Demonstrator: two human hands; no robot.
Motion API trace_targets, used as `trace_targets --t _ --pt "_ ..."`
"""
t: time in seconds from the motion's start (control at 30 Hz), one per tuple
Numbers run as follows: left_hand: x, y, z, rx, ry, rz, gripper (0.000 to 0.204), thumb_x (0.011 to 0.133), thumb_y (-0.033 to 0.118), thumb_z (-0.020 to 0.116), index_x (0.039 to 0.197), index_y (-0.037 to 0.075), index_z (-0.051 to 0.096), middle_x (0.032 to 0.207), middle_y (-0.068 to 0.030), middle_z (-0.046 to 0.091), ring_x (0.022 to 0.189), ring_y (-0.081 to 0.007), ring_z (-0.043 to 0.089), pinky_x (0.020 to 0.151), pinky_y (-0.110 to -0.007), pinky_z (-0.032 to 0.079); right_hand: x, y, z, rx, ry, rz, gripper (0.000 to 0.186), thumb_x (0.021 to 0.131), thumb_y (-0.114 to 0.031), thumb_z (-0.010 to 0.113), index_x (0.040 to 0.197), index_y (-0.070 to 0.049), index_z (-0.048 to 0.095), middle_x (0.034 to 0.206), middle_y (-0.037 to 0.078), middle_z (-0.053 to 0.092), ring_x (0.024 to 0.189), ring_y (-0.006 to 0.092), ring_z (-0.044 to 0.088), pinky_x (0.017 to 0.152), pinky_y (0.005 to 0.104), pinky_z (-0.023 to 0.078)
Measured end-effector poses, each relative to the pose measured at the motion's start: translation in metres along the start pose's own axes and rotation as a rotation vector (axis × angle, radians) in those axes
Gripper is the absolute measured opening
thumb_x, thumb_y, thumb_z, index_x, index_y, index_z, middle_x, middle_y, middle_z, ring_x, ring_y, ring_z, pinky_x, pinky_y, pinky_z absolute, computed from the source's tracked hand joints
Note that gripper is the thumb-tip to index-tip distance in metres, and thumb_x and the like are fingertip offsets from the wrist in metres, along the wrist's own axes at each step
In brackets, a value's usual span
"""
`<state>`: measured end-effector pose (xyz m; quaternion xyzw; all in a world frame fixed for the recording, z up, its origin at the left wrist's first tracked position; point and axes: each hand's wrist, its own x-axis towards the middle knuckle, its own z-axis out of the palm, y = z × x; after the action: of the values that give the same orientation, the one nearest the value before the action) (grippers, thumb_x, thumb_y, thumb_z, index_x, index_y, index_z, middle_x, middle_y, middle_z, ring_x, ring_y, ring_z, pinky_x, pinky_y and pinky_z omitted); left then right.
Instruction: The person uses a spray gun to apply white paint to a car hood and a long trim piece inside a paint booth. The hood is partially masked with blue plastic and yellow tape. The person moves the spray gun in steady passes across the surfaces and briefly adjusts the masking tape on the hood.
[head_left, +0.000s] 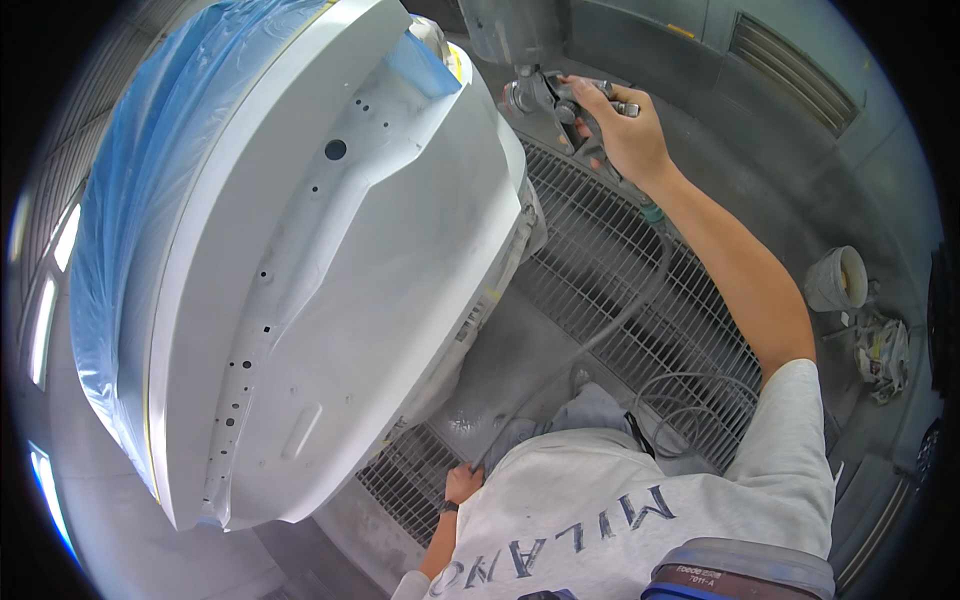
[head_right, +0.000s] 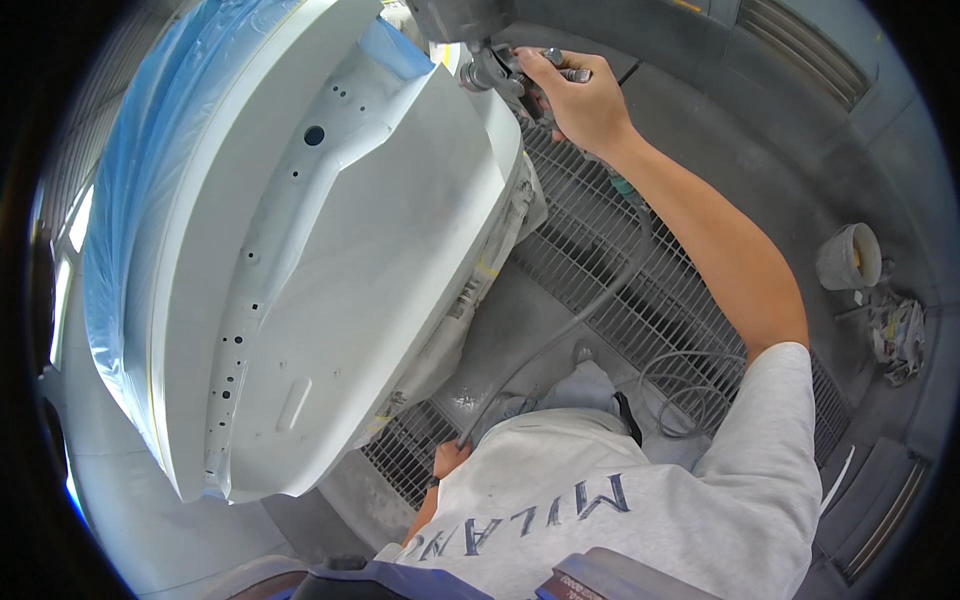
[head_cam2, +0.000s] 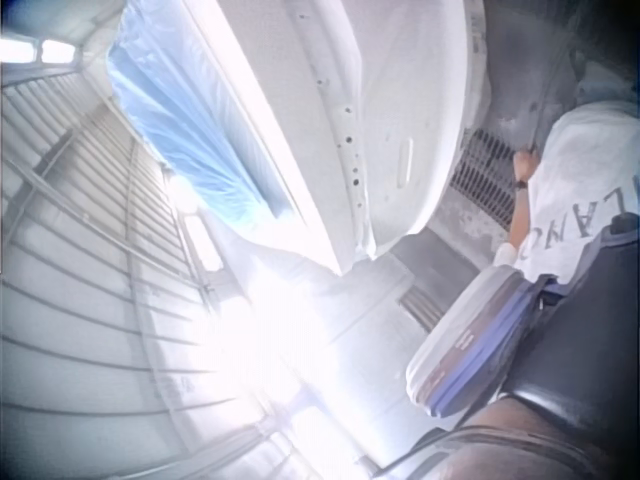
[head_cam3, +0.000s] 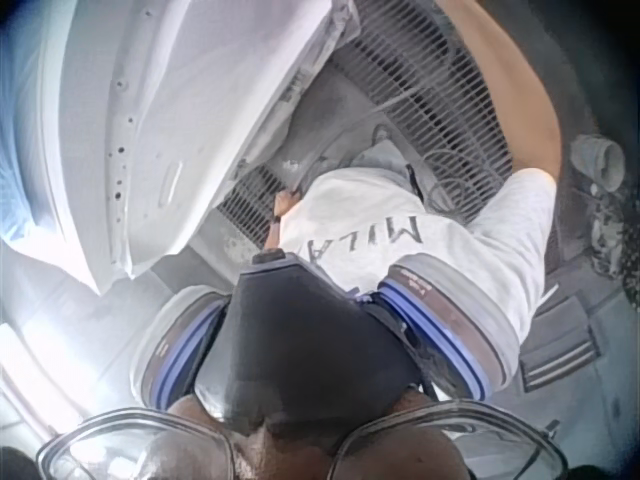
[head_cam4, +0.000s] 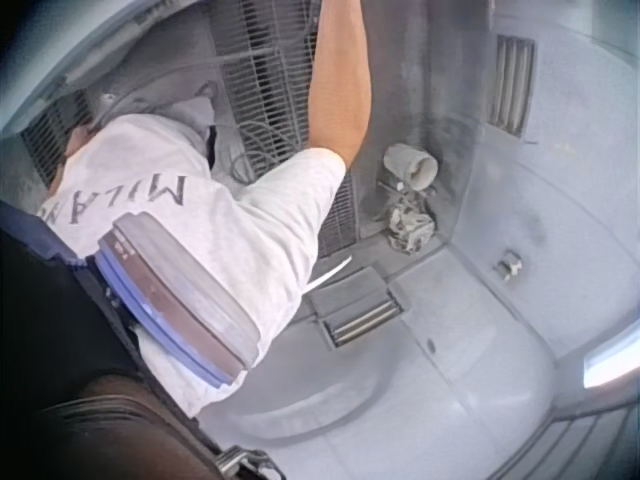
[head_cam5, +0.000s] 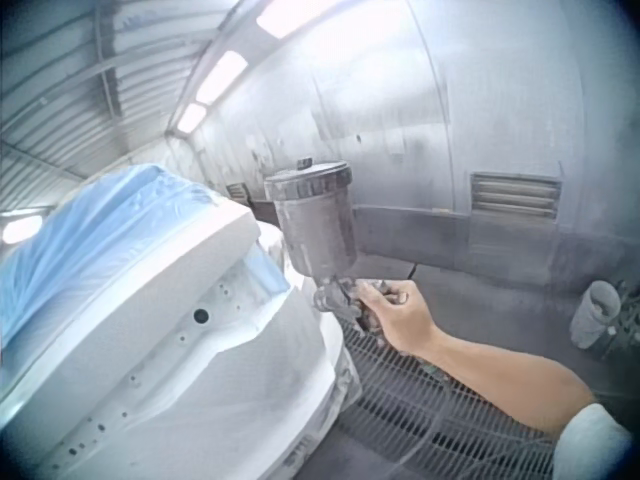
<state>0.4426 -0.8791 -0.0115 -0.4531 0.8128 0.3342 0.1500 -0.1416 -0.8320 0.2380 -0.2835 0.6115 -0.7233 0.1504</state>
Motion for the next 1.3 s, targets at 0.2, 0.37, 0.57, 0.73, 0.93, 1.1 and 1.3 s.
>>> trace_targets --t 0.2,0.37,0.57,0.73,0.93,1.1,1.3 --pt "-0.008 -0.012 -0.005 -0.012 0.075 -0.102 0.047 0.094 0.039 0.061 0.077 -0.004 0.065 0.070 -0.0277 0.063 0.073 -0.0474 0.065 0.062 -0.050 0.049 0.011 0.035 0.022 -0.036 0.323 -0.148 0.037 0.098 -0.040 0.063 0.108 -0.007 0.077 0.066 -0.006 0.061 0.048 0.0049 0.049 0.044 0.0235 0.037" --pt "-0.014 -0.053 -0.012 0.023 0.080 -0.128 0.049 0.093 0.041 0.063 0.077 -0.005 0.066 0.070 -0.0289 0.062 0.072 -0.0464 0.066 0.061 -0.049 0.049 -0.024 0.050 0.033 0.051 0.208 -0.059 0.039 0.098 -0.039 0.062 0.111 -0.005 0.075 0.065 0.000 0.066 0.044 0.0051 0.050 0.042 0.0234 0.039" --pt "-0.015 -0.144 -0.011 0.027 0.038 -0.073 0.048 0.090 0.043 0.067 0.078 -0.003 0.068 0.068 -0.0278 0.061 0.067 -0.0428 0.068 0.058 -0.049 0.049 -0.110 0.038 0.065 0.151 0.114 -0.070 0.043 0.101 -0.035 0.059 0.121 0.001 0.068 0.077 0.004 0.070 0.061 0.0067 0.065 0.043 0.0220 0.045" --pt "-0.018 -0.213 -0.015 0.138 -0.017 0.050 0.053 0.092 0.048 0.064 0.077 -0.003 0.068 0.067 -0.0281 0.062 0.067 -0.0436 0.067 0.057 -0.048 0.049 -0.183 0.029 0.106 0.207 0.019 -0.114 0.039 0.101 -0.027 0.059 0.120 0.006 0.066 0.079 0.006 0.070 0.061 0.0051 0.061 0.046 0.0194 0.045" --pt "-0.025 -0.249 -0.024 0.190 -0.117 0.000 0.062 0.091 0.056 0.060 0.081 -0.004 0.071 0.072 -0.0294 0.065 0.080 -0.0445 0.069 0.067 -0.051 0.053 -0.235 0.050 0.140 0.199 -0.268 -0.042 0.034 0.094 -0.022 0.063 0.116 0.002 0.071 0.073 0.000 0.067 0.055 0.0035 0.055 0.048 0.0205 0.043" --pt "-0.016 -0.234 -0.020 0.296 -0.158 -0.156 0.062 0.091 0.055 0.059 0.082 -0.005 0.071 0.078 -0.0308 0.067 0.088 -0.0438 0.070 0.076 -0.052 0.054 -0.217 0.075 0.125 0.242 -0.115 0.096 0.035 0.096 -0.028 0.063 0.115 0.000 0.072 0.077 0.002 0.069 0.057 0.0045 0.058 0.046 0.0206 0.043" --pt "-0.014 -0.167 -0.018 0.181 -0.140 -0.093 0.053 0.092 0.047 0.062 0.078 -0.004 0.070 0.074 -0.0279 0.066 0.079 -0.0442 0.068 0.068 -0.051 0.051 -0.151 0.084 0.055 0.341 0.016 0.033 0.042 0.100 -0.038 0.057 0.112 0.000 0.069 0.075 0.007 0.069 0.058 0.0095 0.062 0.041 0.0233 0.042"
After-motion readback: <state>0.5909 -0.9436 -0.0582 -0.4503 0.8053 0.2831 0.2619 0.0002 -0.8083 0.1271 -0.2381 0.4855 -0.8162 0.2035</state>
